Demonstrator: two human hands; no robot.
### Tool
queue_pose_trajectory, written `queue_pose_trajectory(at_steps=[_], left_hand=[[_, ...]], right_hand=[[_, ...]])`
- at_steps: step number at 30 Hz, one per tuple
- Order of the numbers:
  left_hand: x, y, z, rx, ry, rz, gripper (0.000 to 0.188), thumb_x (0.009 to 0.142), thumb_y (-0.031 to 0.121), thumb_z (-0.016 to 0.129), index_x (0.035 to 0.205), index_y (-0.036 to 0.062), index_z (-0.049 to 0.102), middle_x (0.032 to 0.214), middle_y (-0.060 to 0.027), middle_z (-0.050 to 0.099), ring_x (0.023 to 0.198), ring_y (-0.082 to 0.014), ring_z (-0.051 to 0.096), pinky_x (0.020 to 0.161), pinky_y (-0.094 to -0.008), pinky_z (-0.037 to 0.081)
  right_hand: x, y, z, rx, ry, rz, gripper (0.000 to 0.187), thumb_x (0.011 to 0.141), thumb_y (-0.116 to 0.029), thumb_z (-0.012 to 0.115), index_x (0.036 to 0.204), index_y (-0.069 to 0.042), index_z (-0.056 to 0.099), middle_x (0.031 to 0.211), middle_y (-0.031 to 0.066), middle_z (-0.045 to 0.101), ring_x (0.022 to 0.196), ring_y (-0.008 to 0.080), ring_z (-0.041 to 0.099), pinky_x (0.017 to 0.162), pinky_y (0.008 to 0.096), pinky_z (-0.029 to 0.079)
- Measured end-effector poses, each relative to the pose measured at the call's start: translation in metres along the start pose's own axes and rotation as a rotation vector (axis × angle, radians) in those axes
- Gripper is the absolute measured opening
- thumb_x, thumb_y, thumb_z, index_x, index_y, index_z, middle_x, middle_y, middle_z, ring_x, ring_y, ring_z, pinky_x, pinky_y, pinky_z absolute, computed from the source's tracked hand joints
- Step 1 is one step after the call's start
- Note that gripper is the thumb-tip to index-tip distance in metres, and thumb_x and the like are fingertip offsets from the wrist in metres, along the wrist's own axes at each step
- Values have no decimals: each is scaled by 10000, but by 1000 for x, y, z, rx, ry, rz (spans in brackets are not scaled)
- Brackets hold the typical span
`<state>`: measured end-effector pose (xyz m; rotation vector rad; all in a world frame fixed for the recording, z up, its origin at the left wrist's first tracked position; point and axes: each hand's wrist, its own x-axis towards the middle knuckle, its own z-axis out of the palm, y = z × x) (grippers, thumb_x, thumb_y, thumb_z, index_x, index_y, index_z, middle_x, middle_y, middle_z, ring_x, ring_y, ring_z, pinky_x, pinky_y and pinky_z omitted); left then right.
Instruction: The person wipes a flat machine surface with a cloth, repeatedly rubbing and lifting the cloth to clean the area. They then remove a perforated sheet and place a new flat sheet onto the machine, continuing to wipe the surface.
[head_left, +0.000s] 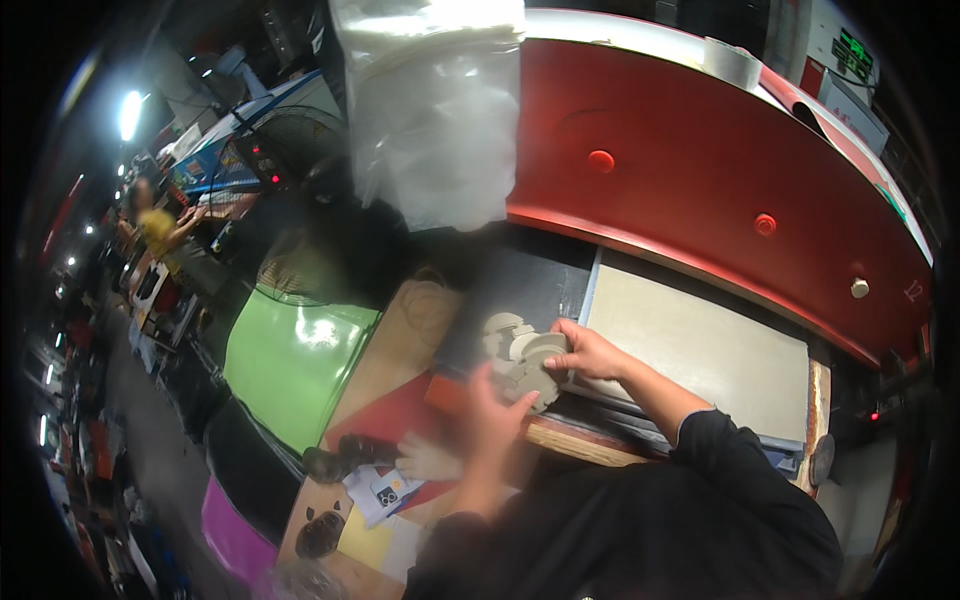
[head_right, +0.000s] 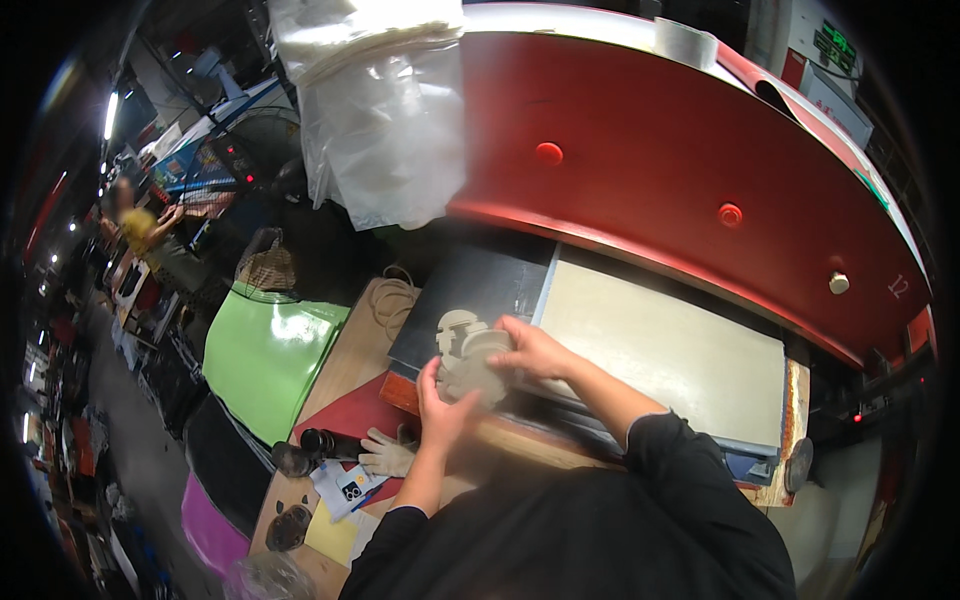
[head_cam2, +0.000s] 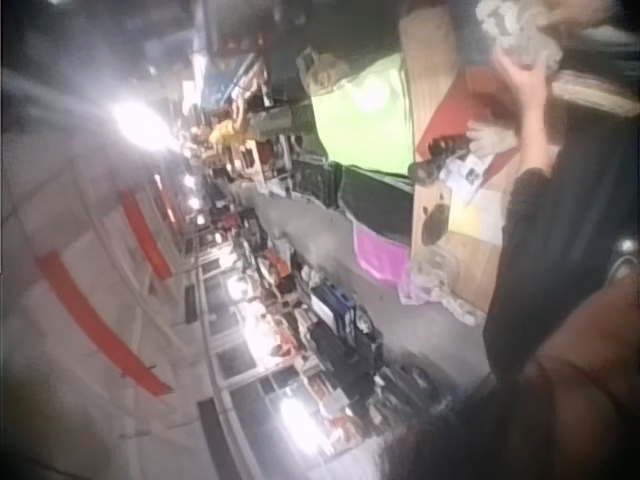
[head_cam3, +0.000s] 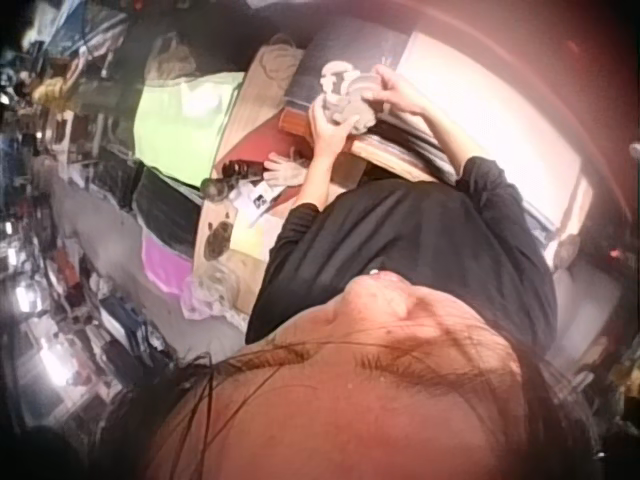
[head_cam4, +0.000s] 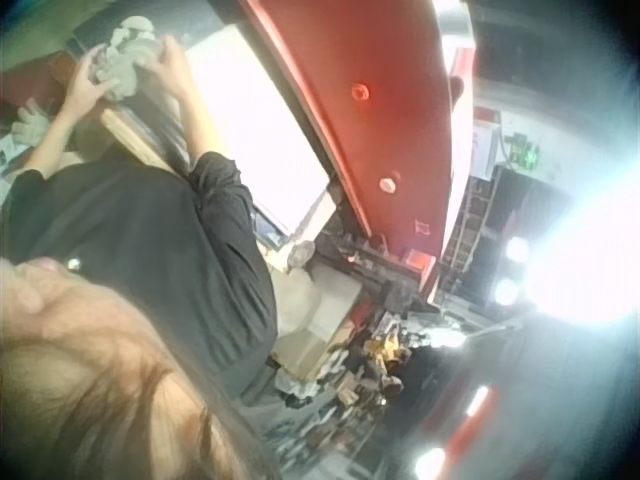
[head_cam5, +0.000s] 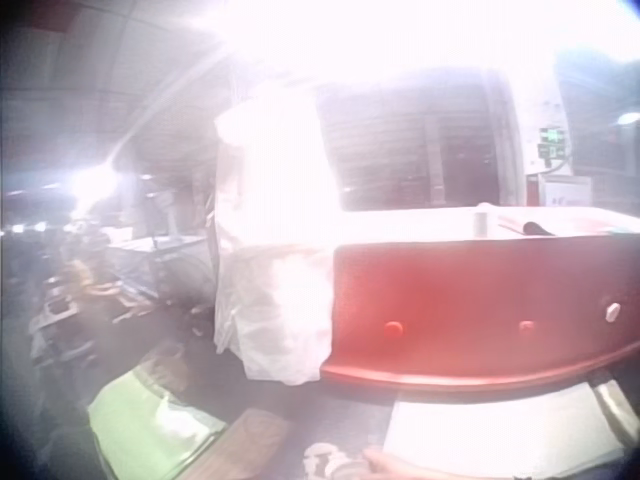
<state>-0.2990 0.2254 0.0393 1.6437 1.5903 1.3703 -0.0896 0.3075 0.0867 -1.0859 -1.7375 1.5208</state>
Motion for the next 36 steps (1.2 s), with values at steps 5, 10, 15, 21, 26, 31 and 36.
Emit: queue_pose_trajectory(at_steps=[5,10,15,21,26,31,36], left_hand=[[-10,23,5,-216,-452,-254,316,757,117,815,1009,17,654,876,-58,693,819,-145,660,722,-293,533],[-18,70,34,-14,-447,529,196,705,118,763,867,56,670,815,-112,671,755,-319,644,674,-405,505],[10,112,96,-158,-417,784,289,670,67,760,937,58,648,867,-116,664,801,-334,640,727,-408,508],[0,106,162,-269,-599,285,402,735,115,780,1098,55,618,1031,-123,637,939,-306,625,832,-374,505],[-12,86,157,-250,-475,352,507,771,195,793,1198,36,572,1158,-166,588,1083,-327,577,935,-378,468],[-15,48,87,14,140,-351,553,820,197,775,1211,-14,446,1129,-118,460,946,-189,479,850,-332,454],[1,15,64,-831,212,-854,290,858,187,742,1031,54,552,919,-36,534,842,-107,462,746,-283,422]], right_hand=[[-93,17,10,72,214,-10,353,853,-158,755,1068,-53,496,937,30,593,867,101,543,756,275,477],[-156,22,-6,-272,506,-167,319,710,-18,703,1010,-58,606,974,79,662,907,226,644,805,337,514],[-195,27,-37,-373,745,-328,351,709,-19,670,1051,-58,603,1029,91,653,984,231,621,866,334,487],[-195,53,-58,-253,817,47,346,779,-114,737,1077,-35,580,991,92,660,905,190,628,813,305,497],[-190,75,-65,-166,768,-74,206,836,-49,699,1023,-29,615,865,60,671,797,129,614,722,264,497],[-193,88,-64,28,799,-71,197,870,-37,691,1041,-21,595,920,7,641,846,78,580,768,237,487],[-189,93,-63,118,804,-118,201,877,-44,690,1048,-18,586,957,7,635,889,87,582,811,239,484]])
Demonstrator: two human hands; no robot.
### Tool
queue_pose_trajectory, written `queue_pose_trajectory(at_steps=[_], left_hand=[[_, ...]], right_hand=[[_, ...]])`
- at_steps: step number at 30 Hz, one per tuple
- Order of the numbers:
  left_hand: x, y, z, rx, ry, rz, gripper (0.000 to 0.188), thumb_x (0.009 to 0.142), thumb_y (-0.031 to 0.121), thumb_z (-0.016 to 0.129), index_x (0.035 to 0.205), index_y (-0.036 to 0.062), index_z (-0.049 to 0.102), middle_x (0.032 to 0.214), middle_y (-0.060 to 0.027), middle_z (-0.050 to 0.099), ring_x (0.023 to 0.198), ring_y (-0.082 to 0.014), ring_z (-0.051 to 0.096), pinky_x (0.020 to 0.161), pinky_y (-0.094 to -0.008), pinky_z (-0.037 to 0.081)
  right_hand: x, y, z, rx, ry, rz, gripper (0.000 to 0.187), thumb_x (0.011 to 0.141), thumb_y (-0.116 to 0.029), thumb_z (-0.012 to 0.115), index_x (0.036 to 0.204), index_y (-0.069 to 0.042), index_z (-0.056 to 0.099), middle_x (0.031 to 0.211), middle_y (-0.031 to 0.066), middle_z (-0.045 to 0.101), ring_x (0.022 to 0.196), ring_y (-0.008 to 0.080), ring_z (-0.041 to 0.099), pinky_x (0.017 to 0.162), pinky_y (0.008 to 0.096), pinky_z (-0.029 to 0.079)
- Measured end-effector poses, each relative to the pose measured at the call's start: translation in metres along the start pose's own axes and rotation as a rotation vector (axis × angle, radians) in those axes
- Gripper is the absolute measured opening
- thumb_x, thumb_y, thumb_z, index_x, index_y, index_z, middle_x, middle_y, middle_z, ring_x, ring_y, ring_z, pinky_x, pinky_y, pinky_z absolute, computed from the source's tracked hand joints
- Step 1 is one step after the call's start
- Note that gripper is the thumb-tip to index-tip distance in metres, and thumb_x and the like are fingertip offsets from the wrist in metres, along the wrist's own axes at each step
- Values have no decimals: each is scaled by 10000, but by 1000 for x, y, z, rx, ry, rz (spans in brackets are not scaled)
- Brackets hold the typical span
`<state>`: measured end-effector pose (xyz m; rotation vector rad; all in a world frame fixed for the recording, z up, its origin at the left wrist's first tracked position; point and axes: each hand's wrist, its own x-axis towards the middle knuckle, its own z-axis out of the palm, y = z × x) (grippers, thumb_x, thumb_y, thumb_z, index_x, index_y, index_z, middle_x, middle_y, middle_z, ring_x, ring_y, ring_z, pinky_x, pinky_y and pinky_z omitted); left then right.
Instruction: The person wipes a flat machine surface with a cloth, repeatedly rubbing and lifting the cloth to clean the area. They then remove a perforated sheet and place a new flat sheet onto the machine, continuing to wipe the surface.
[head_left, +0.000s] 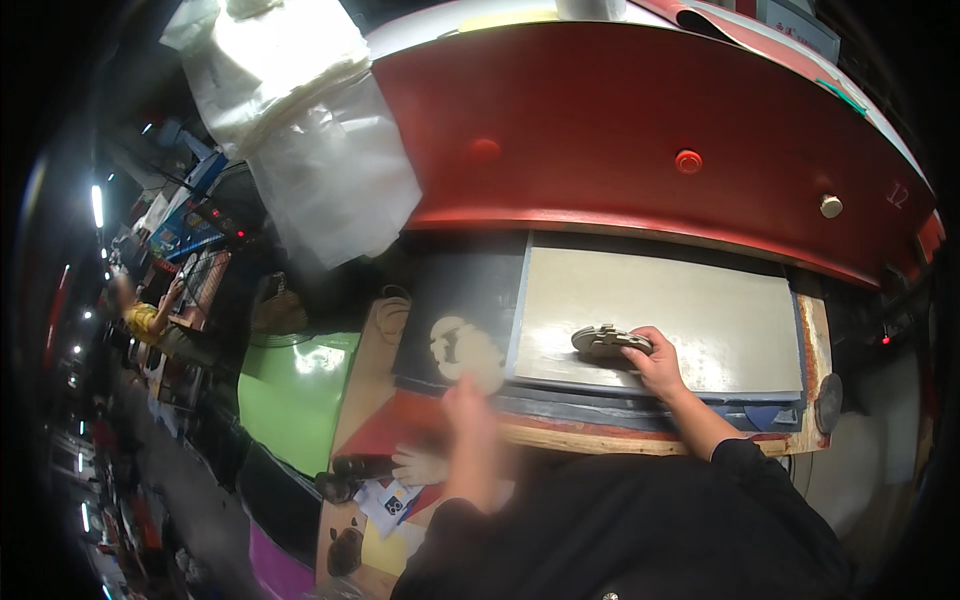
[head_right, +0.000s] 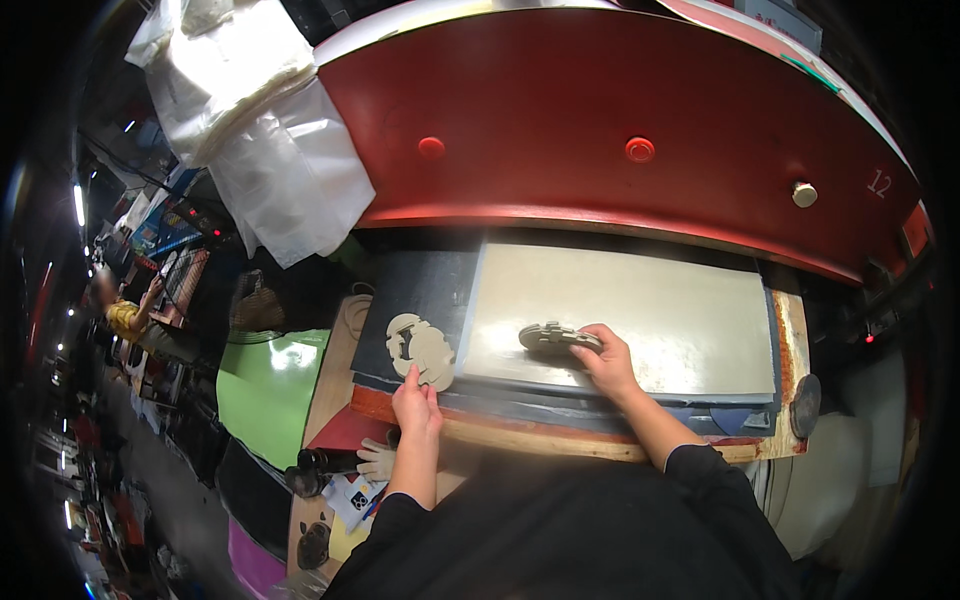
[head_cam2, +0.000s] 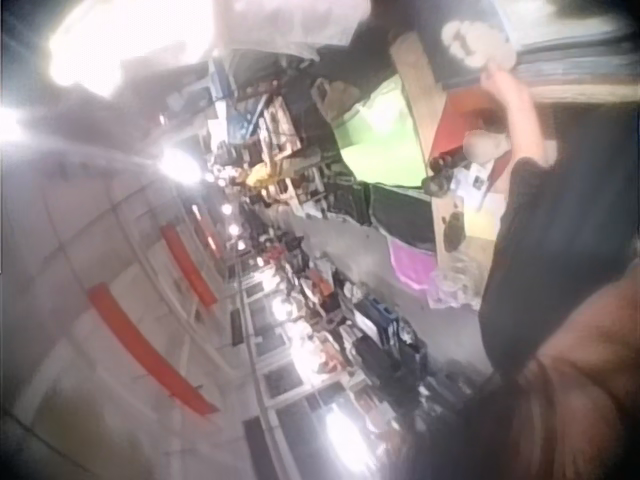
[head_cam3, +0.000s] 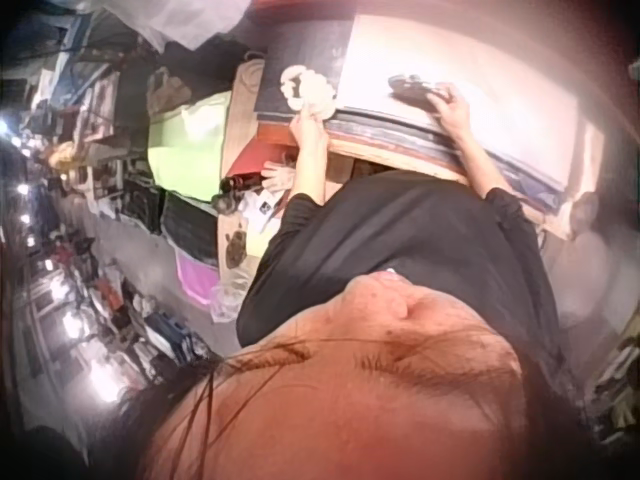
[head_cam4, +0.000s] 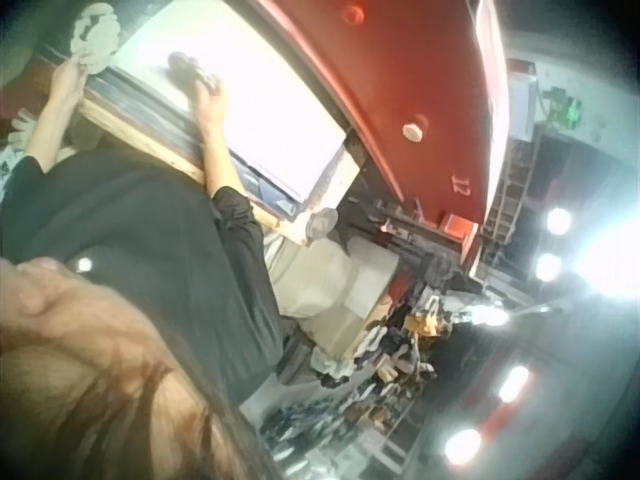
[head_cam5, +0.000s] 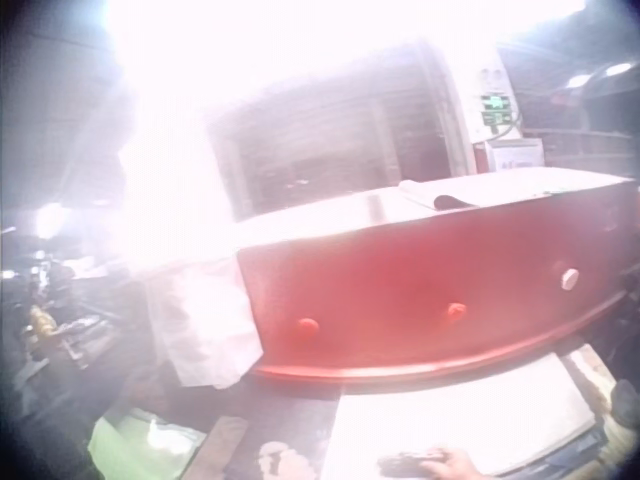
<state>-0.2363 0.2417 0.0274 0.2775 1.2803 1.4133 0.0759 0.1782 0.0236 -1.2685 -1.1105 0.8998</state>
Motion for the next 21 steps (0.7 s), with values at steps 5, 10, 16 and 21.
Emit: queue_pose_trajectory(at_steps=[5,10,16,21], left_hand=[[4,8,-1,355,97,17,296,834,217,759,1020,73,579,990,-47,575,839,-116,471,740,-306,416],[-4,11,-9,98,8,-204,352,842,204,743,1094,45,555,1143,-133,564,968,-226,554,771,-337,491],[12,1,5,-357,-42,-329,302,890,106,667,1155,8,562,1140,-151,582,1037,-271,582,814,-354,534],[20,-18,9,-191,105,-170,217,838,-91,608,1049,-54,571,1039,-164,605,891,-241,623,693,-303,550]], right_hand=[[0,4,-3,120,40,10,192,878,-30,674,1050,-29,591,937,9,648,857,72,583,765,222,479],[0,9,-11,307,19,-18,184,899,-21,659,1050,-51,559,946,-11,627,856,63,565,767,215,468],[0,8,-11,331,-2,-38,194,907,-28,657,1060,-59,543,939,-19,612,867,57,552,793,209,452],[-1,3,-11,330,30,-26,191,904,-34,658,1057,-56,545,923,-14,615,853,64,559,777,220,463]])
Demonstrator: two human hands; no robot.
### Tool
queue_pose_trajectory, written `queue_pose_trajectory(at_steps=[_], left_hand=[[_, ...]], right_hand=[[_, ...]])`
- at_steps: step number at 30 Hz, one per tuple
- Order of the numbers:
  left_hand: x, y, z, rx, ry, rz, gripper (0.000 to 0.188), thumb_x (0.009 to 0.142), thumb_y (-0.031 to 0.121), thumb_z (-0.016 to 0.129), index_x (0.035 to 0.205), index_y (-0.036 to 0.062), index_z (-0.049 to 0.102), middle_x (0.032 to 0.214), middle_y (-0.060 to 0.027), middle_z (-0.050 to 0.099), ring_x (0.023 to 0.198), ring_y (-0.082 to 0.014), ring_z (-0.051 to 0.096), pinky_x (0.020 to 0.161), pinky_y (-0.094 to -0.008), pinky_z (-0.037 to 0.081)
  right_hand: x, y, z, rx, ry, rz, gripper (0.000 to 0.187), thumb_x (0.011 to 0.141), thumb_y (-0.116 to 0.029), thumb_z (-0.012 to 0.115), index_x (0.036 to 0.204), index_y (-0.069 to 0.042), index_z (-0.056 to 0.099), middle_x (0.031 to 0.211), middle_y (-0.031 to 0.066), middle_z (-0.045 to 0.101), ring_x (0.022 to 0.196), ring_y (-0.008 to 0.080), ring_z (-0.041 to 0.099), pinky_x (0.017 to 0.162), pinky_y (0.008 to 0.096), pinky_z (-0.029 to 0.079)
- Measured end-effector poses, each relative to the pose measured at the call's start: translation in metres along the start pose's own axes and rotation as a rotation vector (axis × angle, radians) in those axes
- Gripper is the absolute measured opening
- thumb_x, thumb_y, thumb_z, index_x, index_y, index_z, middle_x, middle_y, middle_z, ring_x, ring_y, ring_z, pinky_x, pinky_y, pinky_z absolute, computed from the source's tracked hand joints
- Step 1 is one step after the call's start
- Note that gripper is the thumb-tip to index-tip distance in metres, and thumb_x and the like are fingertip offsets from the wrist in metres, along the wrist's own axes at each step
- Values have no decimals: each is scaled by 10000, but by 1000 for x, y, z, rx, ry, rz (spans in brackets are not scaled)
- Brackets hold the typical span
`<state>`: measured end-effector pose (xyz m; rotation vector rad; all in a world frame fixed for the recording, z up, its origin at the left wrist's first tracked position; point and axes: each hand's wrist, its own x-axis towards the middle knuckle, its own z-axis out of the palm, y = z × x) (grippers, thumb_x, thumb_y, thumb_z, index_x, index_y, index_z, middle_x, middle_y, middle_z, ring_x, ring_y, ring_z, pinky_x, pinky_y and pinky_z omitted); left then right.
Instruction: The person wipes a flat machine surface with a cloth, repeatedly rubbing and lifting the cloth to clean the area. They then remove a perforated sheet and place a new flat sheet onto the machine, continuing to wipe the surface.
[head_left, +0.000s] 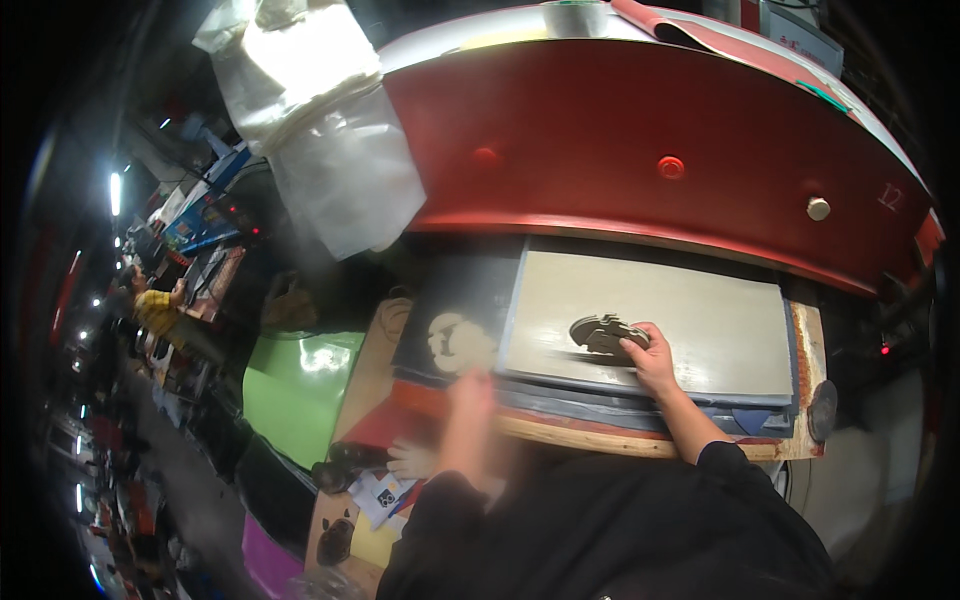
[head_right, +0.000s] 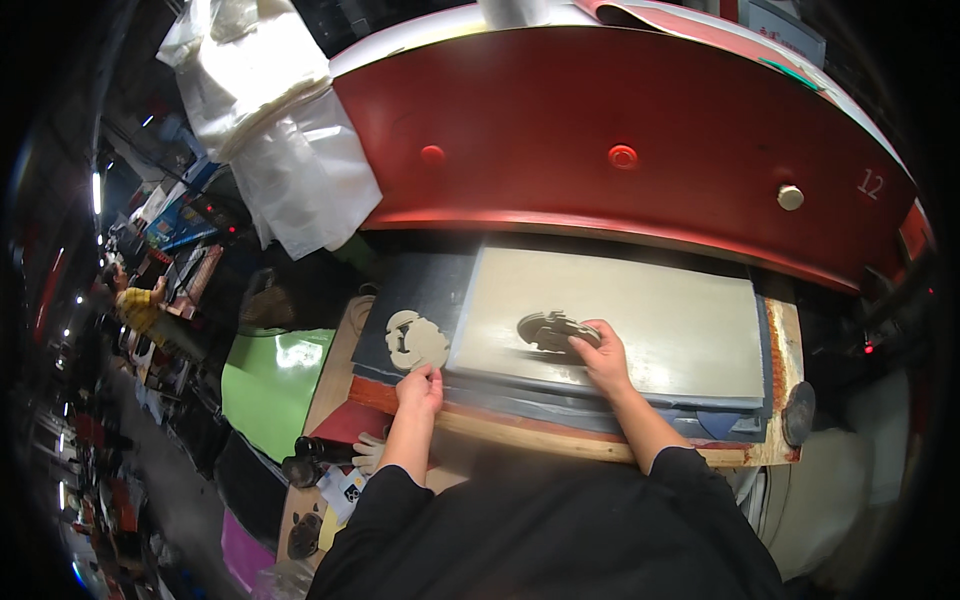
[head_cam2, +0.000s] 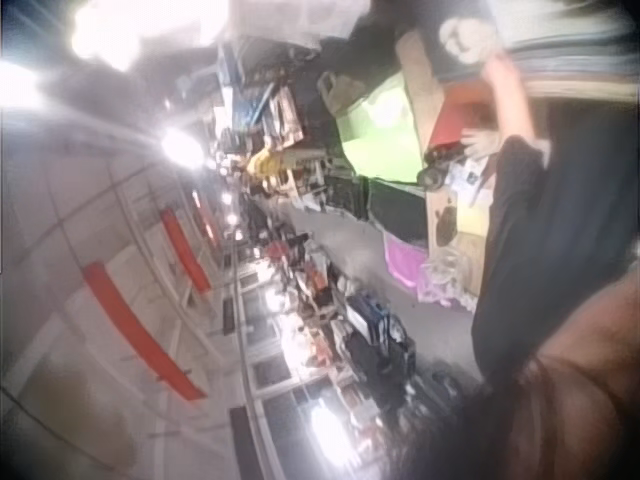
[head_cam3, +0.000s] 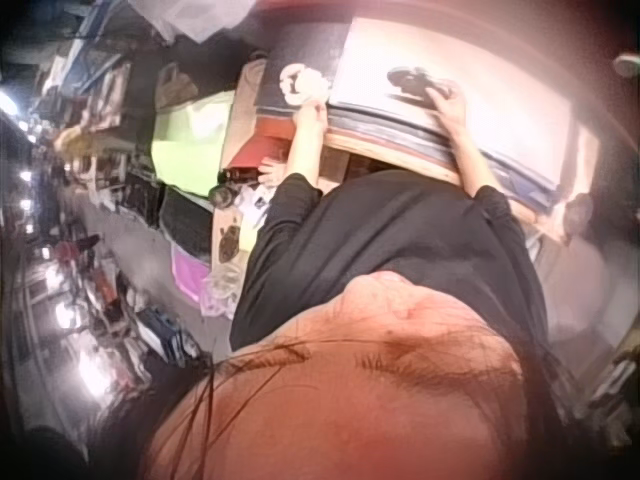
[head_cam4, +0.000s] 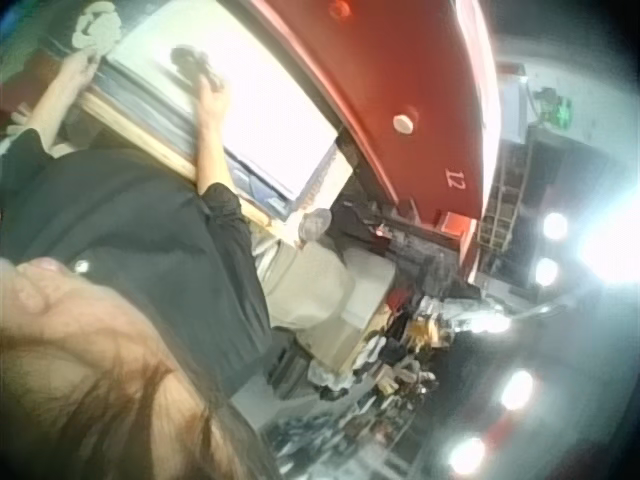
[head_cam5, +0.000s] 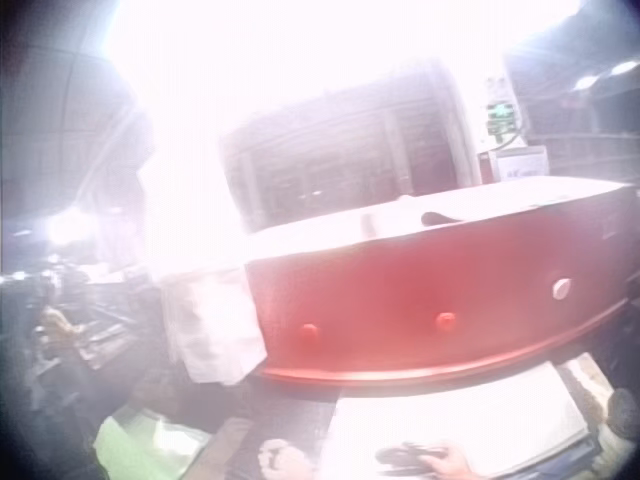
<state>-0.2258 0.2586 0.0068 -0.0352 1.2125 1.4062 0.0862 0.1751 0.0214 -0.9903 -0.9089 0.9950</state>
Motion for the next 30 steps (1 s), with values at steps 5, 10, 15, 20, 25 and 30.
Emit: queue_pose_trajectory(at_steps=[5,10,15,20,25,30], left_hand=[[6,4,-1,-5,3,-30,221,777,-174,536,933,-20,569,912,-118,602,708,-189,599,499,-249,466],[-37,11,-12,55,-201,202,172,931,47,484,1080,38,569,1017,-54,645,812,-154,604,621,-268,473],[-62,-2,13,590,-375,698,210,1008,130,514,1180,16,556,1094,-55,645,966,-126,599,852,-264,472],[-66,-30,49,821,-1000,677,180,1005,95,512,1160,19,559,1046,-53,664,948,-107,602,867,-261,464],[-77,-64,72,547,-911,31,141,1000,117,527,1129,69,554,1069,-49,654,986,-161,610,899,-317,473],[-82,-87,82,512,-992,117,272,1053,285,411,1164,68,533,1113,-55,604,1044,-166,546,946,-331,417]], right_hand=[[1,-2,-3,-48,1,-17,188,900,-58,671,1055,-44,565,951,5,628,879,71,569,799,224,469],[1,-7,-7,1,-9,64,184,903,-74,671,1052,-30,573,942,9,632,866,71,568,779,233,472],[3,-20,-15,142,-134,195,203,882,-66,690,1049,-36,579,941,0,623,861,79,566,783,228,461],[4,-28,-22,-386,-317,-306,229,858,-66,709,1055,-57,592,1306,134,544,1185,176,524,986,283,413],[4,-29,-23,172,-311,159,232,878,-6,663,1079,-58,559,1380,154,514,1231,180,506,1016,316,420],[3,-24,-18,71,-198,-1,234,878,-22,670,1063,-65,533,1117,69,639,1057,140,584,922,301,474]])
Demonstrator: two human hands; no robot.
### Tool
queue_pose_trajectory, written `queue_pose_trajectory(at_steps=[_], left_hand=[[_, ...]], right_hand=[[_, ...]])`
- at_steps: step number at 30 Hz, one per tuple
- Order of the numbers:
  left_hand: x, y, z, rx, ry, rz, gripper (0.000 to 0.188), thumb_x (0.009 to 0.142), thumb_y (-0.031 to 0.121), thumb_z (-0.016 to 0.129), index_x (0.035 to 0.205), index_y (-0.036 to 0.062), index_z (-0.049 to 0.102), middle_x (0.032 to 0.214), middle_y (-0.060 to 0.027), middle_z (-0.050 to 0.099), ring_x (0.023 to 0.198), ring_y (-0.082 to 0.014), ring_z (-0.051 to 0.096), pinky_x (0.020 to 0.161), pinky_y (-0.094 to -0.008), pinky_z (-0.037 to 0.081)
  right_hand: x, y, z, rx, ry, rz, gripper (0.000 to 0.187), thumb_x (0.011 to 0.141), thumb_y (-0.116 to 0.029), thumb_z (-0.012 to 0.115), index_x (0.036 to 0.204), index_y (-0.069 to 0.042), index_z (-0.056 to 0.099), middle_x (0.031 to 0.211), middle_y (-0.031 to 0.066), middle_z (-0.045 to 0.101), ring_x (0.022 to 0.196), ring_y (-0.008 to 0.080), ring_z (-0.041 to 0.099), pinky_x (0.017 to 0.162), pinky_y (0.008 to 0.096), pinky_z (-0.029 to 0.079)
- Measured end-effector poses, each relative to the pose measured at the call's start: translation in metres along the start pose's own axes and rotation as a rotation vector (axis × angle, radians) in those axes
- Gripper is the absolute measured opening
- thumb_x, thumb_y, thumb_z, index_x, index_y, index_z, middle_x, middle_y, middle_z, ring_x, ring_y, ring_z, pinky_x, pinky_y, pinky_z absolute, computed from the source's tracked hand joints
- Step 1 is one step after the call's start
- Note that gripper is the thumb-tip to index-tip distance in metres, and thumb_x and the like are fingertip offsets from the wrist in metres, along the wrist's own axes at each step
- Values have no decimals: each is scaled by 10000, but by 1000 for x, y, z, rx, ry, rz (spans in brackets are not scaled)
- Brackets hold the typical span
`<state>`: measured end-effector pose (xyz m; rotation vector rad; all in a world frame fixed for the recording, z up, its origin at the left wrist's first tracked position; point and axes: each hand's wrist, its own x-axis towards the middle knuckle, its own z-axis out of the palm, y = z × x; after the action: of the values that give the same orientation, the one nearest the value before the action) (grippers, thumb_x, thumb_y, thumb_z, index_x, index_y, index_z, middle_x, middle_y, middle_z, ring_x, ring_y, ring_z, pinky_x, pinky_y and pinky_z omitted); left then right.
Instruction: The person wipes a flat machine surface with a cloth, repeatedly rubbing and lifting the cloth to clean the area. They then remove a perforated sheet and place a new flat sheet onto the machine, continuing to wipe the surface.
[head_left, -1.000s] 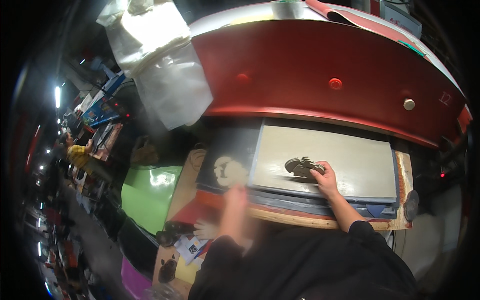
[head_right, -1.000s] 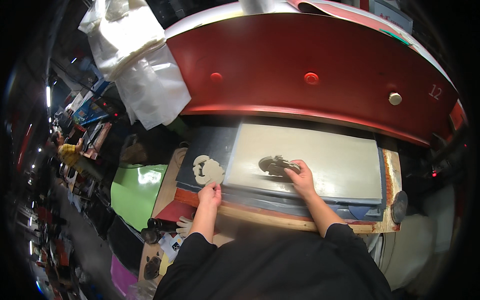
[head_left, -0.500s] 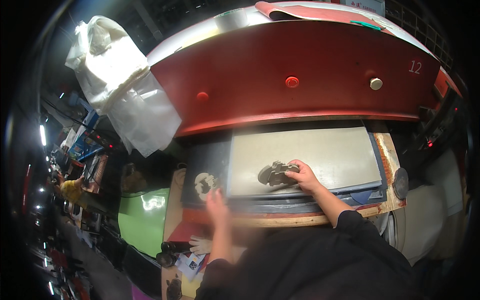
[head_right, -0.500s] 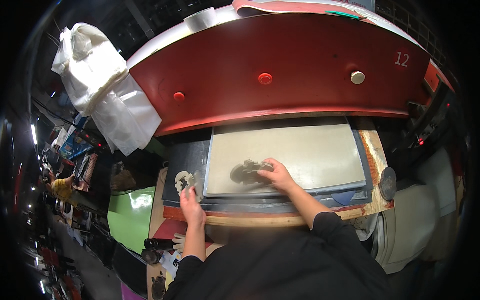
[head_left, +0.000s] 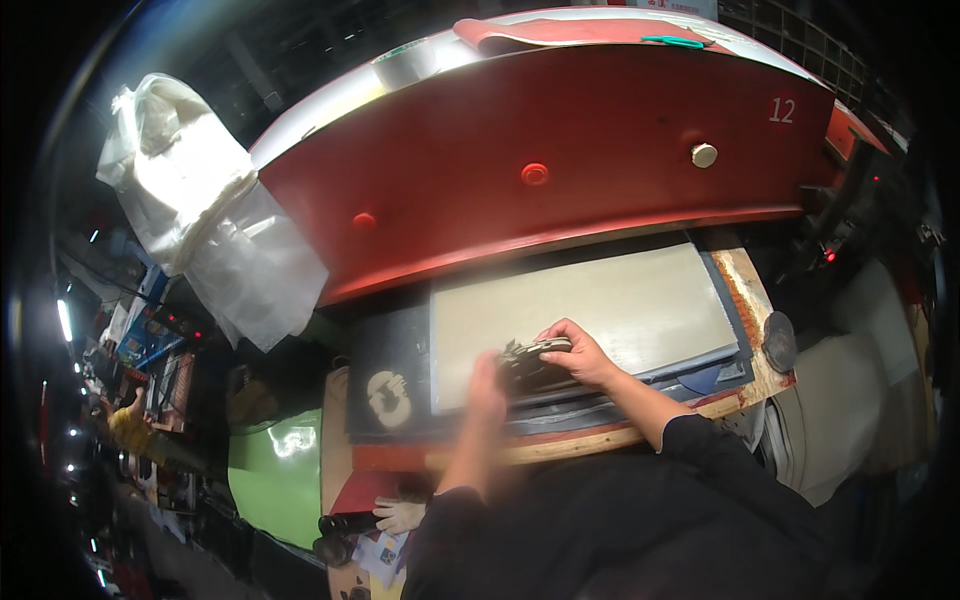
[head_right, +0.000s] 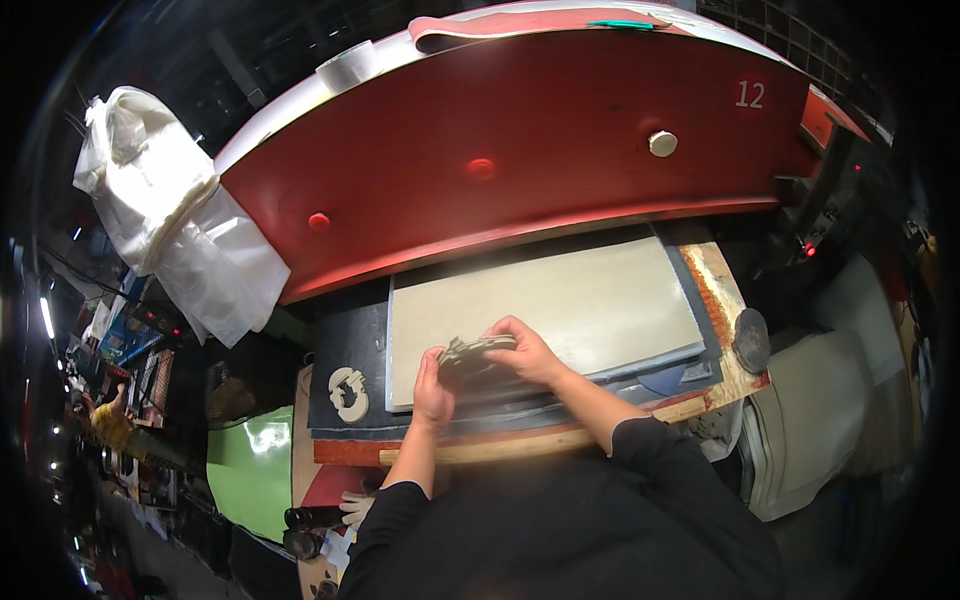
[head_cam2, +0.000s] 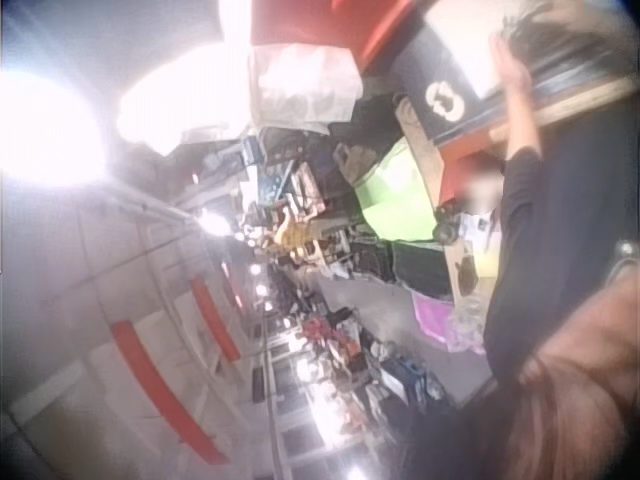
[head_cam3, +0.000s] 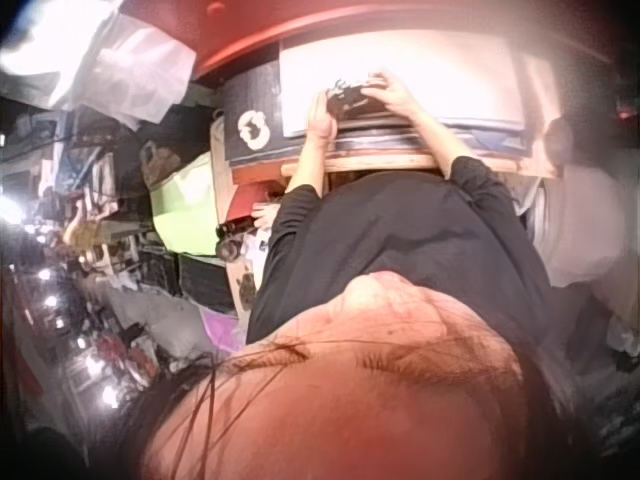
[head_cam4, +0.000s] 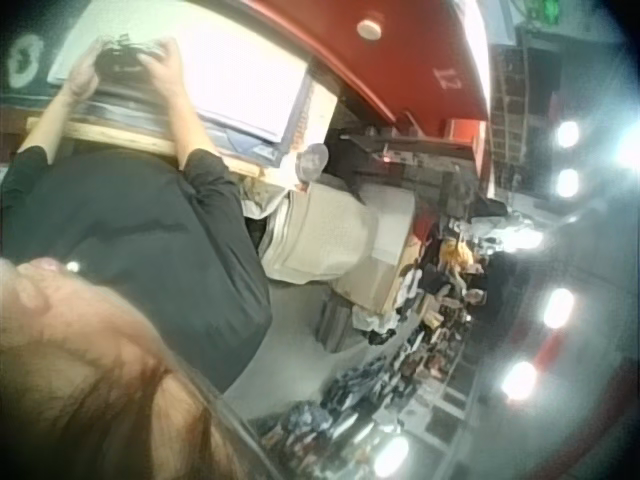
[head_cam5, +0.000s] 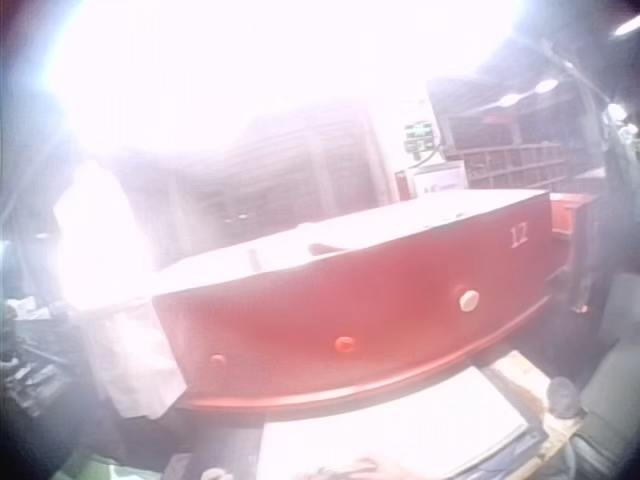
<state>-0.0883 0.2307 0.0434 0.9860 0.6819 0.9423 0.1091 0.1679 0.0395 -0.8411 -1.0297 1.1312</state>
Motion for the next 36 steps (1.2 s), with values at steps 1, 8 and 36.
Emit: queue_pose_trajectory(at_steps=[1,8,36], left_hand=[[1,-4,3,157,56,31,294,1057,295,398,1176,61,530,1118,-55,590,1051,-160,531,949,-320,408],[15,-38,-8,486,135,320,299,1031,268,425,1106,23,580,1024,-83,585,961,-189,552,843,-348,468],[-9,42,19,773,-88,121,426,701,150,842,1047,0,644,991,-106,673,813,-178,641,732,-303,535]], right_hand=[[0,1,0,-48,12,5,256,868,-34,680,1074,-62,531,1114,73,639,1052,149,589,915,307,477],[2,1,5,-541,104,-5,514,769,-127,744,1223,-49,518,1119,131,631,1065,286,600,920,355,474],[-5,-63,-3,-834,-290,110,297,907,-266,596,1063,-13,596,921,219,645,869,362,626,766,416,486]])
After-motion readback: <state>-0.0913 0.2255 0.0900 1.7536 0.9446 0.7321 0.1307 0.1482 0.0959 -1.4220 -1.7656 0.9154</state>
